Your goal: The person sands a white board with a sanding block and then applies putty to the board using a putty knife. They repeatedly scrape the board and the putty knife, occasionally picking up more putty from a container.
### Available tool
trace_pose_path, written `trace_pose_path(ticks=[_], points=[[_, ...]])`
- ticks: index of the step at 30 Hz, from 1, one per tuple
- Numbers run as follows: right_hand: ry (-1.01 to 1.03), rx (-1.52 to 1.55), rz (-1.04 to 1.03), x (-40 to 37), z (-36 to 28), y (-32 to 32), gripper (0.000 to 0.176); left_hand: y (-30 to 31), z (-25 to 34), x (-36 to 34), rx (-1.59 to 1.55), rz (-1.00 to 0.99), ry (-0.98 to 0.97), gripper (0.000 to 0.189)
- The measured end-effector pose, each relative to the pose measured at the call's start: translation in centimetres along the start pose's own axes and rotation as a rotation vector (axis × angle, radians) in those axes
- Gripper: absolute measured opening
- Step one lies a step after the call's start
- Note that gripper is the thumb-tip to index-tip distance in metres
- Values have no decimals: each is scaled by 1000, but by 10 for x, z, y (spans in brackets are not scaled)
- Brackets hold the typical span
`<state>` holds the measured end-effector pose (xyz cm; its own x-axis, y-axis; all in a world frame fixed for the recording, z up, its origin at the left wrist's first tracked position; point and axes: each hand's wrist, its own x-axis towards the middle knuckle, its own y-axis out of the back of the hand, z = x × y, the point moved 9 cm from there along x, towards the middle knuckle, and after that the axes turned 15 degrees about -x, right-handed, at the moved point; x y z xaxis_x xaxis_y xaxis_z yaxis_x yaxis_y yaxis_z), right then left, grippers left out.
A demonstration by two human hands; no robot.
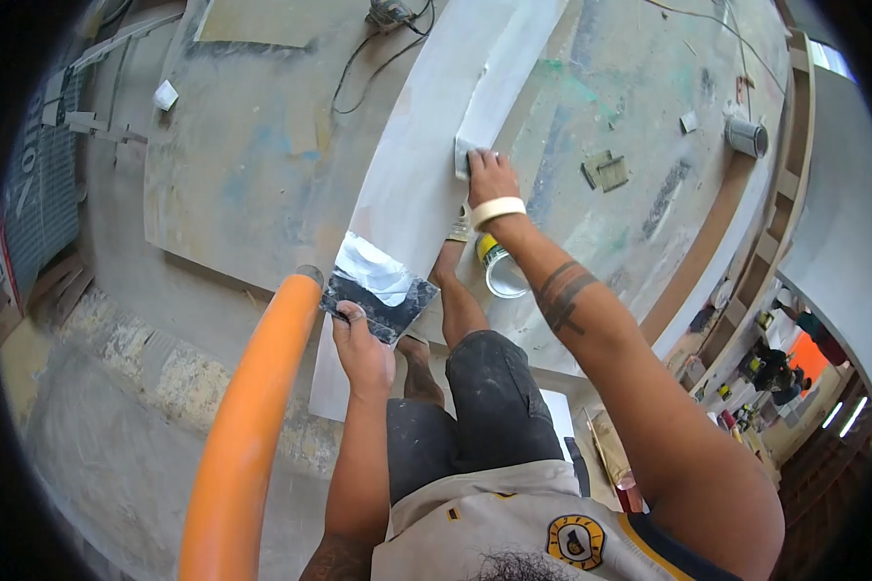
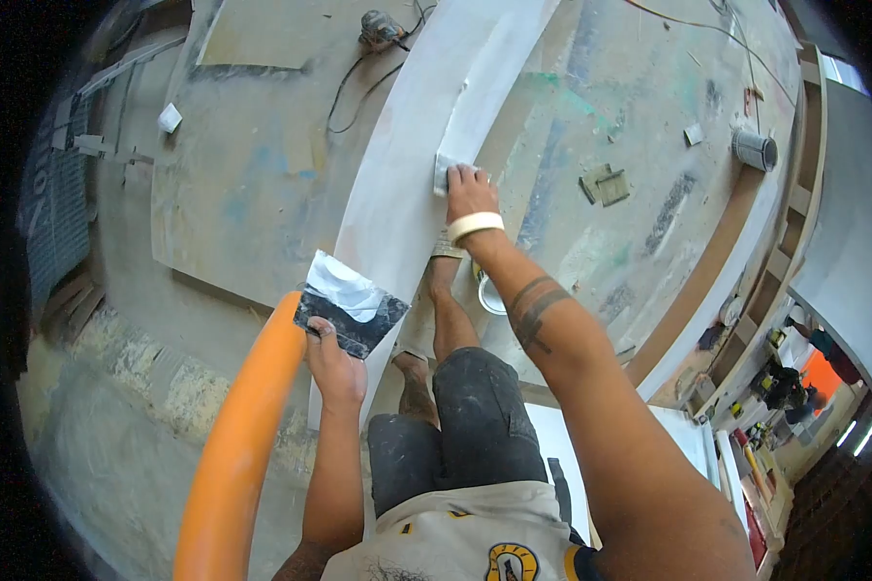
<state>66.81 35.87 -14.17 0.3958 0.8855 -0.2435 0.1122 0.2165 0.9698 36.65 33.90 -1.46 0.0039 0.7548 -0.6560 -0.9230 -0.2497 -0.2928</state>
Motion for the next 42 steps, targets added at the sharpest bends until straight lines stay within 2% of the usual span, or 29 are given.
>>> trace_pose_path(ticks=[2, 3, 5, 7, 8, 11, 13, 14, 16, 18, 19, 21, 24, 26, 28, 30, 32, 34, 36, 37, 38, 42], points=[[47, 0, -23, -26, -14, -11, 39, -13, -8, 1, -298, 49, 203, 32], [81, -12, -58, -39, -21, -17, 41, -13, -8, 4, -299, 48, 200, 32], [118, -21, -94, -54, -27, -16, 43, -17, -25, 6, -430, 10, 385, 39], [187, 72, -421, -67, -33, -25, 48, -10, -40, 13, -488, -15, 452, 41], [192, 74, -427, -73, -34, -16, 48, -8, -50, 13, -545, -45, 524, 43], [334, 364, -150, -76, -44, 59, 54, -8, -69, 20, -588, -29, 654, 40], [520, 413, -39, -81, -57, 120, 62, -18, -79, 19, -665, -112, 750, 45], [520, 413, -45, -83, -58, 137, 62, -22, -79, 23, -667, -107, 753, 45], [809, 420, 147, -103, -69, 183, 65, -53, -76, 19, -656, -199, 891, 47], [917, 363, 163, -110, -68, 191, 63, -72, -72, 19, -636, -240, 921, 48], [887, 402, 194, -108, -58, 187, 62, -85, -59, 24, -557, -270, 809, 48], [867, 286, 222, -94, -42, 169, 63, -100, -39, 34, -459, -310, 644, 48], [845, -19, 82, -42, -13, 138, 67, -85, -25, 40, -580, -324, 639, 48], [871, -196, 22, 1, 20, 82, 70, -90, 3, 45, -451, -253, 508, 44], [666, -342, 24, 63, 59, 63, 68, -90, 18, 48, -457, -283, 453, 44], [422, -167, 119, 139, 110, 48, 66, -94, 25, 48, -435, -279, 390, 44], [209, -99, 103, 202, 147, 62, 57, -91, 21, 47, -408, -274, 338, 44], [53, -17, 208, 251, 183, 64, 48, -77, 13, 44, -307, -232, 287, 42], [-231, 13, -11, 271, 191, 73, 39, -77, 7, 38, -310, -206, 285, 41], [-335, 329, -5, 299, 213, 40, 38, -76, 4, 34, -322, -174, 277, 41], [-200, 105, -69, 308, 203, 37, 38, -72, 0, 30, -320, -163, 275, 41], [-135, -107, -29, 298, 176, 18, 40, -67, -13, 17, -414, -127, 288, 42]])
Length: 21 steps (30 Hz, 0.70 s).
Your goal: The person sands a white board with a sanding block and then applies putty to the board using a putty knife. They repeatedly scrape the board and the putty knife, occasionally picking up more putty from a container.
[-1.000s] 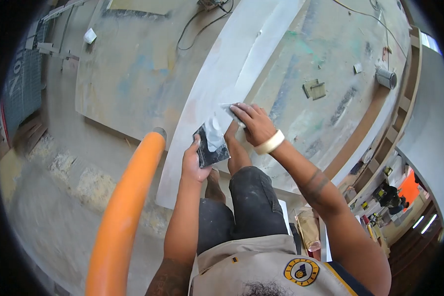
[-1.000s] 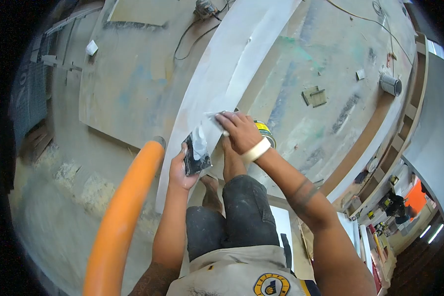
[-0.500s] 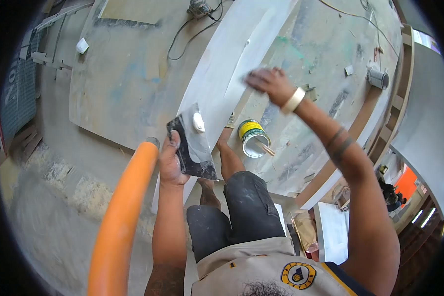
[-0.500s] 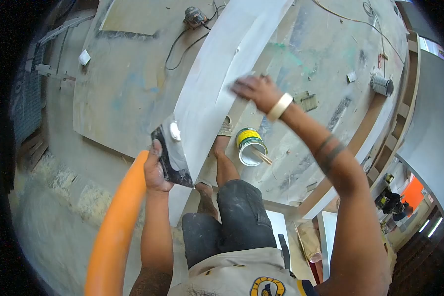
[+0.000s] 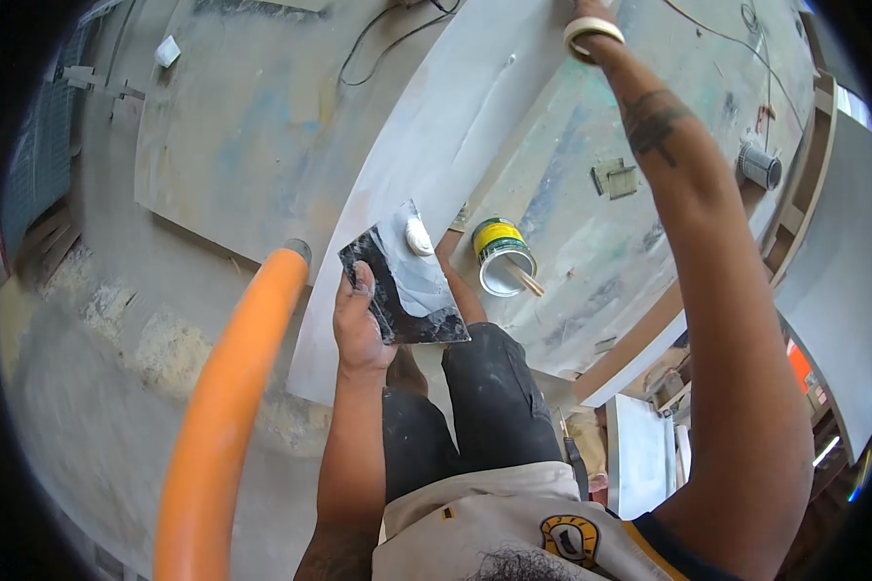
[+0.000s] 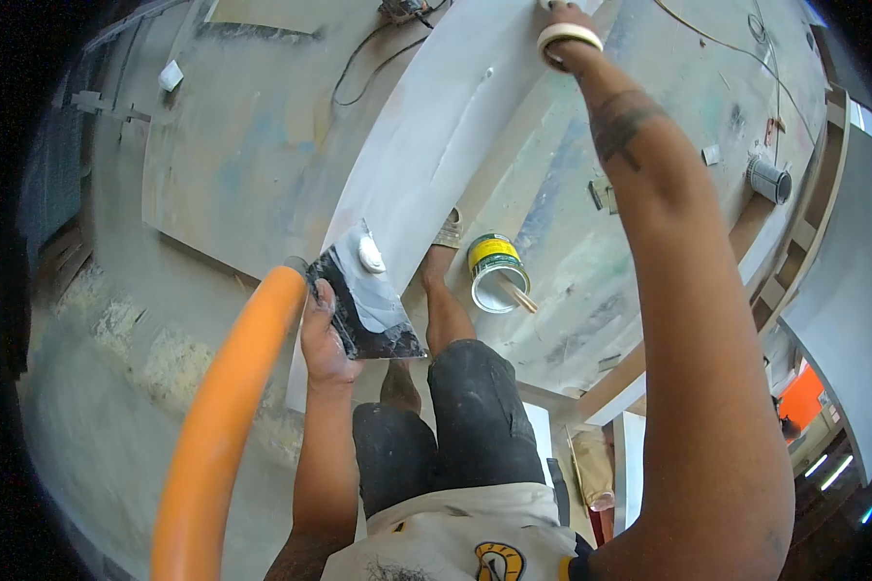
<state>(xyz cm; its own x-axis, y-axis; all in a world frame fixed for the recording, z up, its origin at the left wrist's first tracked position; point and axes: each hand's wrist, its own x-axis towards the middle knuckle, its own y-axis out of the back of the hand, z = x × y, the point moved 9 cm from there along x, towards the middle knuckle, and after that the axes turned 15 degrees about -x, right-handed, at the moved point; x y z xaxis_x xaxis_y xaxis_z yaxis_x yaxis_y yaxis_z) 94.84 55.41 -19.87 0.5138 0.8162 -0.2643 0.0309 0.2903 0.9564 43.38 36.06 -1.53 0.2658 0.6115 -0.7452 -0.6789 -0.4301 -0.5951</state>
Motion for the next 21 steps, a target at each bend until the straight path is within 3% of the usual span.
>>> trace_pose_path(ticks=[1, 7, 21], points=[[127, -163, 124, -25, -24, 16, 44, 3, -4, -2, -13, 9, 22, 43], [214, -22, -6, -108, -72, 22, 42, -9, -5, -12, -135, -29, 55, 38], [340, 101, -84, -294, -158, -6, 35, 4, 12, -43, -123, -6, 27, 38]])
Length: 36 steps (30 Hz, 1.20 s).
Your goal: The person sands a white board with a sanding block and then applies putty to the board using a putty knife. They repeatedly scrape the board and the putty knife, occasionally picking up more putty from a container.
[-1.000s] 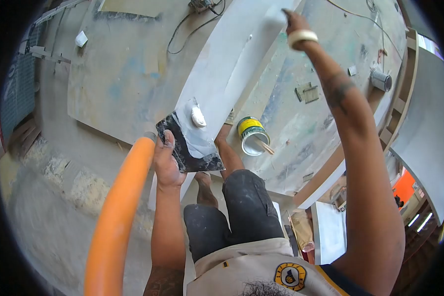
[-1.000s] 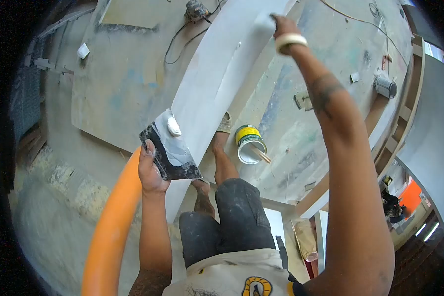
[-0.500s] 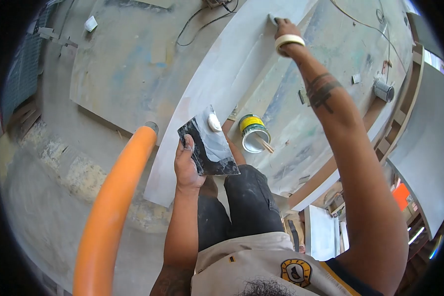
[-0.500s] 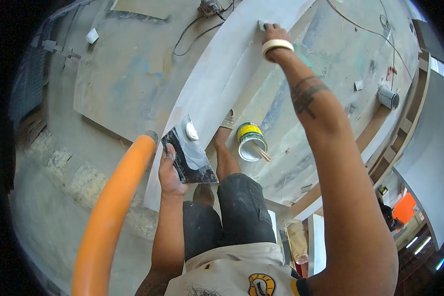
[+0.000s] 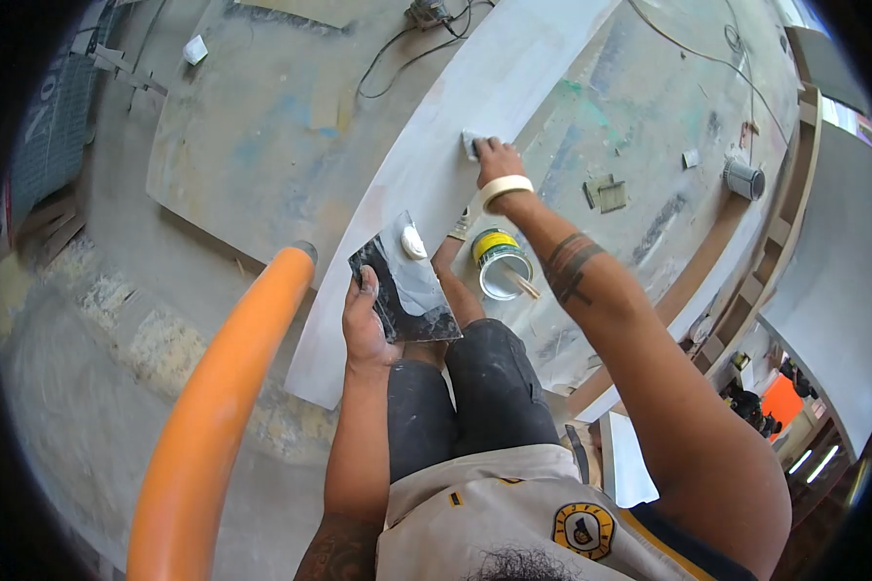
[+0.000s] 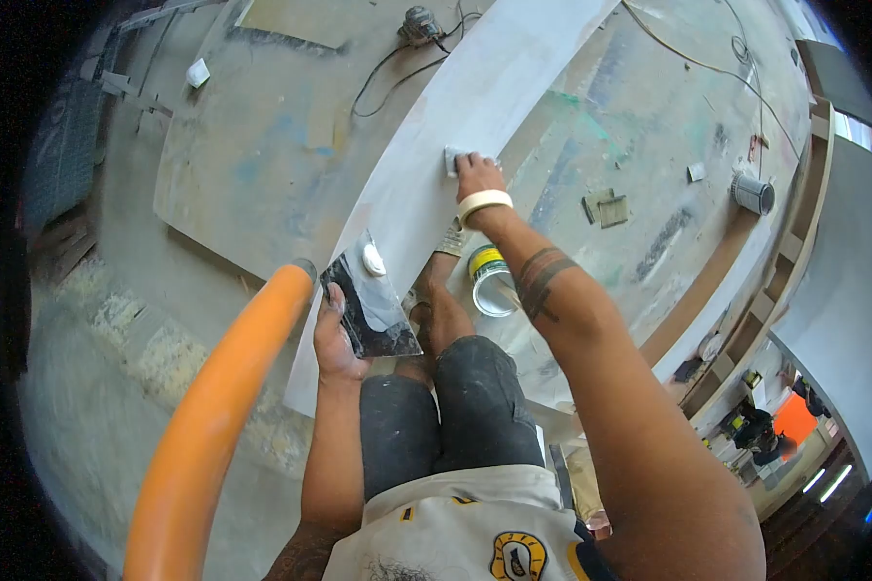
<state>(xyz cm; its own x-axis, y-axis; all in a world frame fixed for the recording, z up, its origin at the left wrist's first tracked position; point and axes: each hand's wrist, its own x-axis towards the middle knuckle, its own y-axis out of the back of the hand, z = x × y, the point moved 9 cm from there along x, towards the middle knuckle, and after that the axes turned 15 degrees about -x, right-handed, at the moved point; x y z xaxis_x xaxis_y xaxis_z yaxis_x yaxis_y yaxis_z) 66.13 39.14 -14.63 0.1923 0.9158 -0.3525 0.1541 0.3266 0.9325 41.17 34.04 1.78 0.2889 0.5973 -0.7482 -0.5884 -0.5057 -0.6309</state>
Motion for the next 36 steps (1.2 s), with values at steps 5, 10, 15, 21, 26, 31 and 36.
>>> trace_pose_path(ticks=[5, 10, 15, 21, 26, 31, 36], points=[[98, 16, -197, -52, -42, -22, 37, 18, 2, -12, -20, -4, 38, 39], [183, 359, -376, -105, -63, -8, 52, 53, -2, -30, -173, 19, 120, 40], [397, 615, 192, -188, -108, 168, 52, 76, -18, -49, -295, -3, 335, 41], [818, 370, 374, -275, -156, 216, 55, 45, -27, -76, -154, -140, 445, 48], [653, 93, 324, -228, -115, 154, 63, 51, 9, -80, -138, -231, 208, 44], [239, -50, 76, -98, -6, 16, 73, 74, 25, -90, -192, -138, 182, 37], [-73, -82, 217, 24, 69, -4, 60, 139, 11, -106, -161, -1, 155, 37]])
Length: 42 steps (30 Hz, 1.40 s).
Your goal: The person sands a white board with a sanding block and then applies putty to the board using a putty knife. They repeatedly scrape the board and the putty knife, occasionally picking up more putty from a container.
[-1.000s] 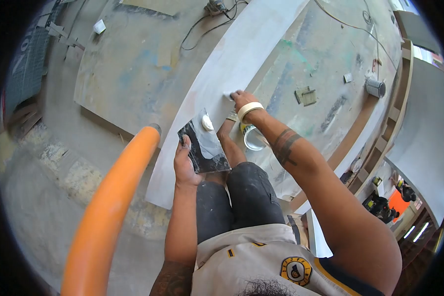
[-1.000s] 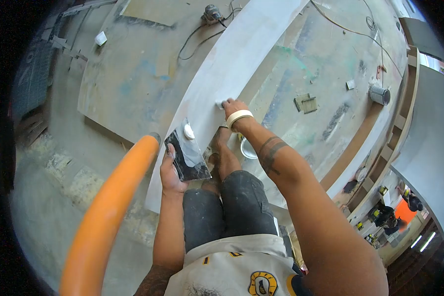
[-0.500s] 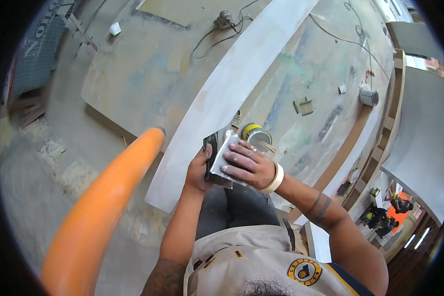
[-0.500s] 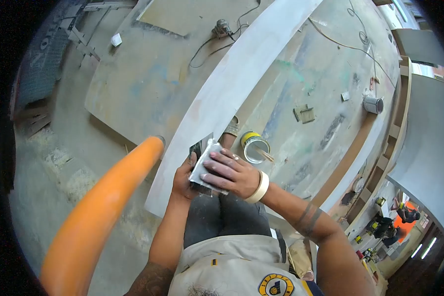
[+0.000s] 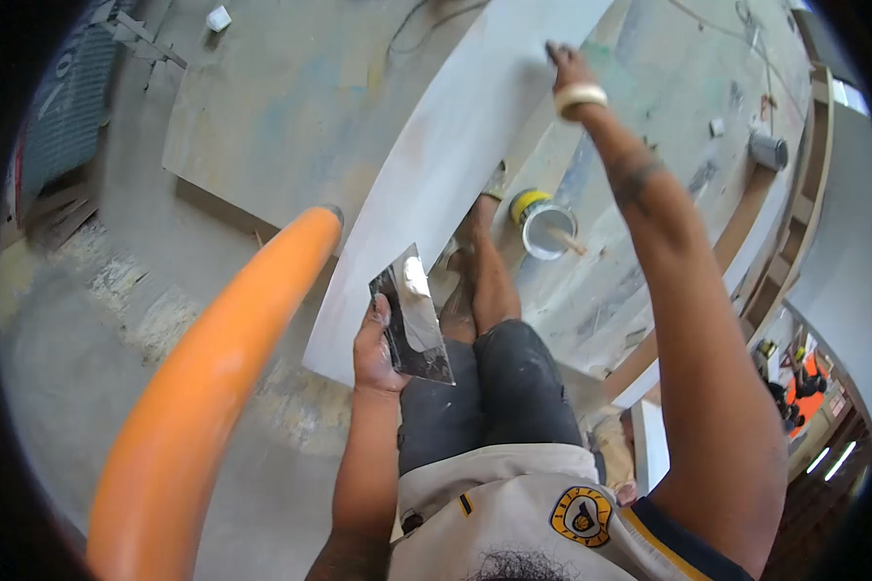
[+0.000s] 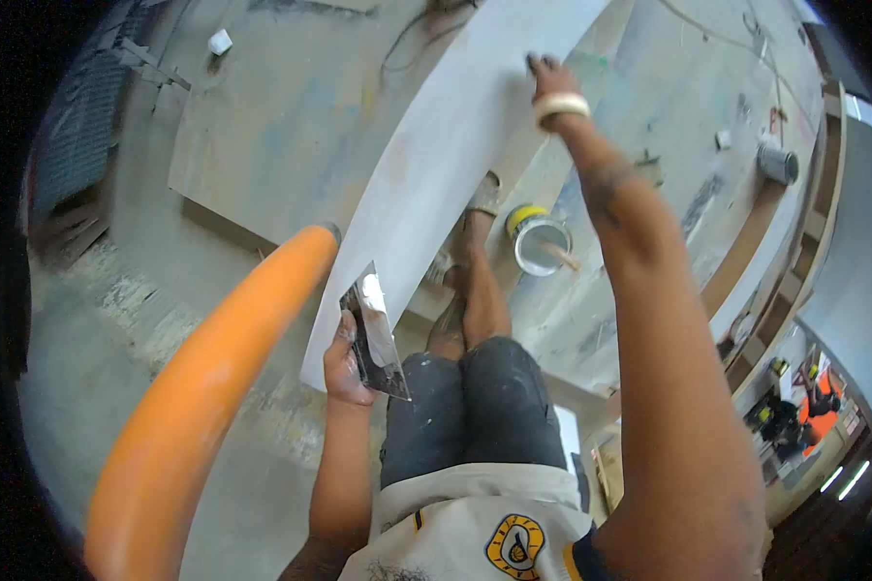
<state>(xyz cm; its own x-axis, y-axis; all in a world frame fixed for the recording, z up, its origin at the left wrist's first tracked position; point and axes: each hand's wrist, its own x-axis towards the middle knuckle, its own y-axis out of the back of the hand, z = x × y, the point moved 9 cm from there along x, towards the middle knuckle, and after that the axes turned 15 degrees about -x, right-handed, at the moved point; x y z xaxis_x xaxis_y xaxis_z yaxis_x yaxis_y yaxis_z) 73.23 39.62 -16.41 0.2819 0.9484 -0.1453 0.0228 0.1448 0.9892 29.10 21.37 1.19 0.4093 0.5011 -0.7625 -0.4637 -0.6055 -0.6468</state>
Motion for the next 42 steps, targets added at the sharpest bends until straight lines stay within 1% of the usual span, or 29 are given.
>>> trace_pose_path(ticks=[3, 5, 7, 8, 9, 12, 13, 14, 15, 17, 19, 21, 22, 23, 24, 25, 26, 27, 29, 30, 31, 32, 33, 35, 36, 38, 39, 41, 42], points=[[-133, -90, 2, 23, 1, 4, 54, 28, -12, -12, -11, 92, -15, 38], [-137, -120, 14, 10, -14, -9, 55, 50, -18, -17, -43, 99, 14, 38], [-142, -158, 42, -5, -31, -15, 54, 62, -22, -18, -44, 176, -1, 38], [-153, -121, 23, -24, -46, -16, 52, 60, -23, -17, -61, 159, -10, 38], [-148, -97, -19, -41, -60, -24, 60, 55, -23, -17, -66, 144, -5, 38], [-71, -19, -37, -108, -101, -47, 64, 30, -17, -13, -72, 98, -25, 38], [-60, -12, -130, -134, -116, -29, 57, 24, -17, -14, -74, 91, -47, 38], [-34, 30, -150, -151, -125, -37, 60, 20, -14, -13, -75, 75, -47, 38], [41, 86, -245, -168, -139, -19, 60, 15, -12, -10, -89, 23, -20, 38], [133, 173, -421, -188, -149, -32, 52, 2, -10, -8, -108, -38, -1, 38], [66, 363, -365, -199, -147, -16, 48, -18, -5, -6, -103, -84, -30, 39], [-71, 538, -311, -212, -136, 32, 45, -37, 2, -2, -42, -138, -95, 38], [-81, 578, -159, -213, -130, 59, 43, -36, 14, 0, 99, -82, -228, 37], [-203, 681, -191, -215, -117, 65, 38, -33, 30, -1, 240, -15, -367, 36], [-463, 985, -248, -226, -107, 80, 32, -27, 42, 2, 370, -66, -482, 32], [-663, 1346, -372, -233, -106, 89, 24, -37, 51, -3, 640, -92, -566, 31], [-793, 1549, -498, -238, -117, 110, 23, -47, 59, -9, 901, -99, -668, 31], [-927, 1745, -615, -245, -125, 128, 21, -71, 56, -12, 1000, -123, -702, 31], [-981, 1906, -946, -252, -156, 152, 22, -119, 50, -16, 1193, -165, -781, 32], [-862, 1992, -1067, -249, -170, 164, 24, -145, 44, -21, 1276, -351, -901, 32], [-825, 1954, -1095, -245, -179, 178, 24, -168, 35, -29, 1346, -536, -1025, 37], [-956, 1923, -1072, -240, -186, 192, 25, -186, 28, -35, 1437, -552, -1080, 50], [-908, 1966, -1082, -231, -194, 196, 23, -202, 21, -35, 1511, -595, -1084, 59], [-821, 2093, -1023, -207, -194, 204, 21, -218, 16, -25, 1748, -508, -1119, 63], [-828, 2093, -1025, -199, -185, 201, 21, -228, 17, -20, 1750, -507, -1112, 63], [-774, 2129, -1024, -176, -161, 194, 21, -246, 19, 0, 1928, -371, -1016, 51], [-799, 2126, -979, -164, -147, 185, 22, -255, 17, 6, 1930, -369, -1007, 51], [-730, 2158, -825, -121, -109, 180, 28, -259, 8, 32, 2174, -264, -824, 52], [-781, 2031, -726, -97, -78, 169, 28, -263, 5, 40, 2153, -271, -796, 51]])
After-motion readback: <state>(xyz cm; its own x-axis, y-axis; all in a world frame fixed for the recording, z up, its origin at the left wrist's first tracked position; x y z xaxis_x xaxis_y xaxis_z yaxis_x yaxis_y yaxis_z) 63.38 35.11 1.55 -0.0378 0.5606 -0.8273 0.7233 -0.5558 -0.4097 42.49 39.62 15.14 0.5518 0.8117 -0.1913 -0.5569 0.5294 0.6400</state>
